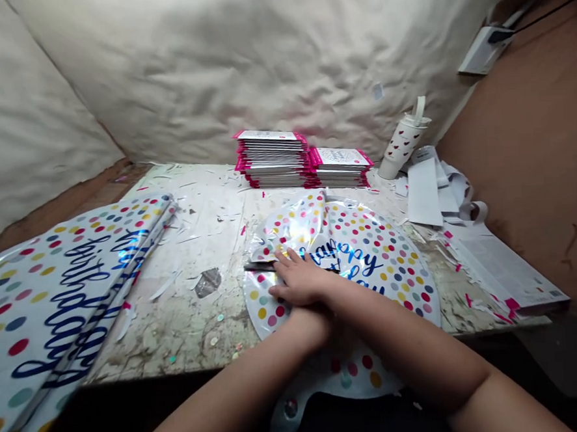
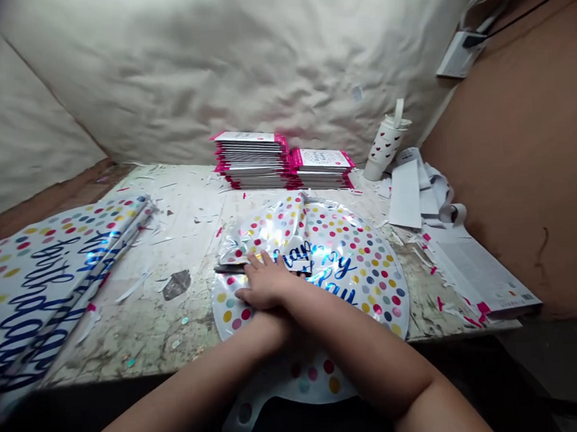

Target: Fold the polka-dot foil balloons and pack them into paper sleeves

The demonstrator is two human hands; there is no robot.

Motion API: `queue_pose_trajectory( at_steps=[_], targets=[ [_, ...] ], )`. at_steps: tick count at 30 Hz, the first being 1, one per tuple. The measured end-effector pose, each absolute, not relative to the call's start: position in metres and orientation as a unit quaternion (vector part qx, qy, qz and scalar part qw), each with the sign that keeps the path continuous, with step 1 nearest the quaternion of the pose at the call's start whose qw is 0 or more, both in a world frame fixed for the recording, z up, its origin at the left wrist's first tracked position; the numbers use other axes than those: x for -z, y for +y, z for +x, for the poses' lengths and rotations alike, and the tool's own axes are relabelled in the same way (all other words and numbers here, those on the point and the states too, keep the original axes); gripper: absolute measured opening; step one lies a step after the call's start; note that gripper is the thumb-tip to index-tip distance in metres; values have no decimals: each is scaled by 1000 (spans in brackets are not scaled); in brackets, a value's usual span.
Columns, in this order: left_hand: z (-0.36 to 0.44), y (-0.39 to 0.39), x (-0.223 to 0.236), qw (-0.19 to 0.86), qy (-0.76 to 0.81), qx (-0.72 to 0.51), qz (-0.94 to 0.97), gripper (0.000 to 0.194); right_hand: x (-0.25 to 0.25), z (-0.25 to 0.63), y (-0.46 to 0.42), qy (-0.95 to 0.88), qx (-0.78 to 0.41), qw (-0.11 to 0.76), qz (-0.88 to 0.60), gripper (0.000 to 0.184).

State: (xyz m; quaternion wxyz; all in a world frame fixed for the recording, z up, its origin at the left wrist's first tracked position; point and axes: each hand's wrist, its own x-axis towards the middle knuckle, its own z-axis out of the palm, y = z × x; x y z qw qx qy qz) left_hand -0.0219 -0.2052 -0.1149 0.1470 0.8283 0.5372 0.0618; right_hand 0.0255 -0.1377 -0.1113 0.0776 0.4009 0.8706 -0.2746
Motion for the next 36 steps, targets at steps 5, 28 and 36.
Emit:
queue_pose_trajectory(
  at_steps=[5, 28, 36],
  targets=[
    [-86, -219, 93, 150, 417, -72, 894, 20, 118, 32, -137, 871, 255, 80, 412, 71],
    [-132, -178, 152, -3, 563, -24, 826, 82, 62, 171, -83, 675, -92, -295, 670, 36],
    [-144, -158, 114, 226, 631, -194, 716, 55, 58, 198, -167, 843, -217, -408, 276, 29]
  ],
)
